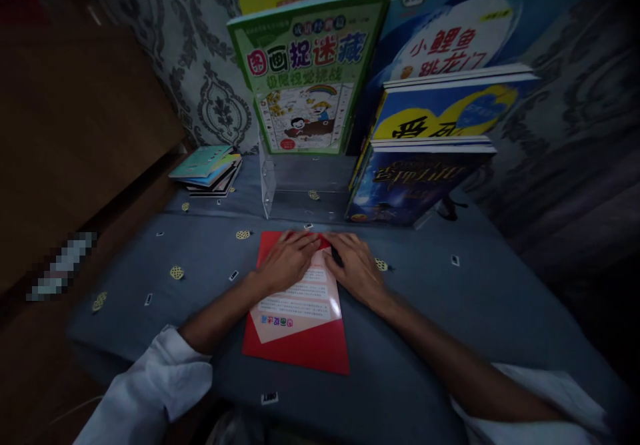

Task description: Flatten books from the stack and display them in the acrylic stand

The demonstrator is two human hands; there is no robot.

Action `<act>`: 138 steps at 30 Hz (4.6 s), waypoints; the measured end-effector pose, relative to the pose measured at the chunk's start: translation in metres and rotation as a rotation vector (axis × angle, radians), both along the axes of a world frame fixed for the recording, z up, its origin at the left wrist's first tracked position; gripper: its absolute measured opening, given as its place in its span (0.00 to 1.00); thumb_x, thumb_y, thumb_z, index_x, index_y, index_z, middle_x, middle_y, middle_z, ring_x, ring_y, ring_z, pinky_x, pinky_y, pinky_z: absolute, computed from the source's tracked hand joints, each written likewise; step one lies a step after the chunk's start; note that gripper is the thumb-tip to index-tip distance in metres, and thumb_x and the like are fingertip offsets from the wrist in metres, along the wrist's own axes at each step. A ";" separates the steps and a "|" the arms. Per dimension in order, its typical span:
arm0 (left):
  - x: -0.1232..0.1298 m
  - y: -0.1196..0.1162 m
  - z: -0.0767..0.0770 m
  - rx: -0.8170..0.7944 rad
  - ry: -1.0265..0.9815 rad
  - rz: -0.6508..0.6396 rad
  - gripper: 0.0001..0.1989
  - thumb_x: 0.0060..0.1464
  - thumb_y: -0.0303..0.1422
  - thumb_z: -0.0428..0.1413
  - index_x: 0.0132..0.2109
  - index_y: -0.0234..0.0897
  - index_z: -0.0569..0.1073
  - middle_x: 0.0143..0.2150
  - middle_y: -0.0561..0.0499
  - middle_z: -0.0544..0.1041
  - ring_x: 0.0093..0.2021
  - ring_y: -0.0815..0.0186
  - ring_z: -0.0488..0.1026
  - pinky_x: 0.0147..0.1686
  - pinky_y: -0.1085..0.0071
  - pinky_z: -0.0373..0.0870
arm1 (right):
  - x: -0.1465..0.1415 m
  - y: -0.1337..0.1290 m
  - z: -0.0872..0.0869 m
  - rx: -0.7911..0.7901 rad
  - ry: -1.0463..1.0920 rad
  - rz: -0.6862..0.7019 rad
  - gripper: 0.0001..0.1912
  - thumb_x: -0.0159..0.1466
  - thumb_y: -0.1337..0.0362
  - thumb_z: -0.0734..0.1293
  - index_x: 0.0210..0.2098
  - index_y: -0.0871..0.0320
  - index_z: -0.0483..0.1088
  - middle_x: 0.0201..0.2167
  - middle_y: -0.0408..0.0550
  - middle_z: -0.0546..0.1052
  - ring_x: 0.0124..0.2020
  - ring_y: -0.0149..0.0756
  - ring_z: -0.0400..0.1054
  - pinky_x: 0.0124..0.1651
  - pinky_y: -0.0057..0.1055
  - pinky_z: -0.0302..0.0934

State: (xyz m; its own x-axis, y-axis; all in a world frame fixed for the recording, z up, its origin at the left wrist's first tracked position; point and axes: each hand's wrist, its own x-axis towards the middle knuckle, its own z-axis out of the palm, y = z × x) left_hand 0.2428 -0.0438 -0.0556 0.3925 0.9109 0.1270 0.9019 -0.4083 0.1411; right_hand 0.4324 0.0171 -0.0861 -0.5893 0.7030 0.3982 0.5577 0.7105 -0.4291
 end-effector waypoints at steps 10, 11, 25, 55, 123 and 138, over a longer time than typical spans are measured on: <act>-0.050 -0.038 -0.003 0.103 0.100 0.253 0.21 0.65 0.25 0.47 0.62 0.33 0.70 0.64 0.40 0.73 0.65 0.54 0.68 0.64 0.53 0.62 | 0.001 0.000 -0.001 0.021 -0.033 0.004 0.20 0.69 0.62 0.59 0.55 0.60 0.74 0.56 0.58 0.77 0.55 0.52 0.68 0.54 0.48 0.62; -0.053 -0.040 -0.004 0.114 0.092 0.277 0.21 0.65 0.25 0.47 0.62 0.33 0.71 0.63 0.40 0.74 0.65 0.55 0.69 0.63 0.53 0.63 | 0.001 0.000 -0.001 0.026 -0.032 0.005 0.20 0.69 0.62 0.59 0.55 0.60 0.74 0.55 0.57 0.77 0.55 0.52 0.68 0.54 0.48 0.62; -0.057 -0.042 -0.012 0.153 -0.007 0.326 0.19 0.65 0.25 0.48 0.59 0.34 0.72 0.62 0.40 0.75 0.62 0.56 0.71 0.62 0.55 0.67 | 0.001 0.001 -0.004 0.060 -0.038 0.011 0.21 0.70 0.61 0.58 0.56 0.60 0.75 0.55 0.58 0.78 0.55 0.53 0.69 0.54 0.50 0.64; -0.054 -0.045 -0.005 0.107 0.027 0.355 0.19 0.65 0.26 0.48 0.60 0.33 0.71 0.63 0.39 0.74 0.62 0.56 0.72 0.61 0.57 0.67 | 0.018 -0.028 -0.018 0.104 -0.087 0.085 0.24 0.71 0.61 0.55 0.59 0.60 0.73 0.60 0.60 0.75 0.60 0.52 0.70 0.61 0.54 0.64; 0.002 0.029 -0.011 0.076 -0.096 -0.105 0.21 0.66 0.25 0.46 0.62 0.35 0.72 0.63 0.41 0.73 0.63 0.56 0.68 0.60 0.56 0.66 | 0.023 -0.033 0.006 -0.075 0.222 0.263 0.20 0.66 0.73 0.60 0.51 0.55 0.77 0.49 0.53 0.80 0.50 0.47 0.71 0.54 0.48 0.68; 0.003 0.015 -0.010 0.040 -0.107 -0.160 0.19 0.68 0.28 0.46 0.62 0.39 0.72 0.61 0.44 0.74 0.64 0.57 0.68 0.63 0.55 0.64 | 0.028 -0.029 0.007 -0.200 0.296 0.048 0.17 0.67 0.67 0.60 0.50 0.53 0.78 0.42 0.48 0.83 0.38 0.42 0.75 0.44 0.38 0.68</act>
